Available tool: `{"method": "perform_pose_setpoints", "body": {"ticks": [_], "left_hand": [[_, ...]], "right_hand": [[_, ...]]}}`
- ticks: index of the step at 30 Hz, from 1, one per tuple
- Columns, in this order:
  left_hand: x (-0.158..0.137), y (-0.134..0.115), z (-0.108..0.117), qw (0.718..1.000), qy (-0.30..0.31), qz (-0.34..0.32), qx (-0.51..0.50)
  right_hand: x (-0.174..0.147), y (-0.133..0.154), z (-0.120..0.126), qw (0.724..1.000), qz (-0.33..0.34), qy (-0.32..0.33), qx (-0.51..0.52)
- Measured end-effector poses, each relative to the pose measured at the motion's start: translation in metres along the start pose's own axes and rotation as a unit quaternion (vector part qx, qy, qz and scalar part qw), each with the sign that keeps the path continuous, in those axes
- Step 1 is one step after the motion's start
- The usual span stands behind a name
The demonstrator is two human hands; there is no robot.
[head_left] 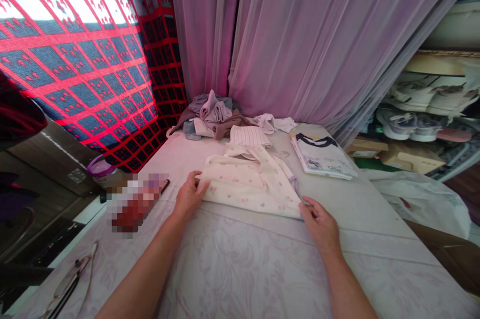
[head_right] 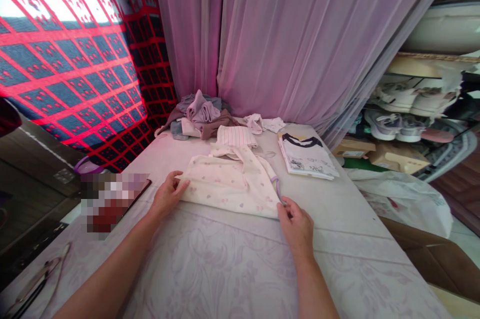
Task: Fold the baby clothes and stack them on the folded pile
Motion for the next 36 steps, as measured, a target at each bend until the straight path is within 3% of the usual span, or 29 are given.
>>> {"method": "perform_pose_setpoints", "body": {"ticks": [6, 9, 12, 15, 21, 27, 36], "left_hand": [[0.004, 0.0, 0.009, 0.992, 0.096, 0.002, 0.082], [0.001, -0.005, 0.013, 0.994, 0.088, -0.016, -0.06], [-0.01, -0.006, 0.01, 0.956, 0.118, -0.032, -0.268], [-0.019, -0.002, 0.004, 0.923, 0.142, -0.028, -0.358], [-0.021, 0.007, 0.002, 0.943, 0.093, -0.04, -0.317], [-0.022, 0.007, 0.007, 0.928, 0.057, -0.043, -0.365], [-0.024, 0.006, 0.0, 0.931, 0.08, -0.05, -0.354]], "right_hand": [[0.0, -0.003, -0.001, 0.999, 0.028, -0.024, 0.015], [-0.001, -0.001, 0.0, 0.998, 0.039, -0.043, 0.031], [-0.003, 0.005, 0.0, 0.997, 0.04, -0.038, 0.046], [-0.003, 0.007, -0.004, 0.998, 0.01, -0.015, 0.063], [-0.003, 0.005, -0.007, 0.997, -0.018, -0.007, 0.069], [-0.005, 0.009, -0.001, 0.994, -0.021, -0.04, 0.102], [-0.003, 0.0, -0.008, 0.994, -0.032, 0.012, 0.105]]}}
Point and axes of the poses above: each hand's wrist, its own x-axis towards the middle knuckle, its own z-axis out of the back of the hand, y = z × x, the point moved 3 cm from there along x, towards the middle knuckle, and after that the axes turned 9 degrees about x, right-handed, at the moved point
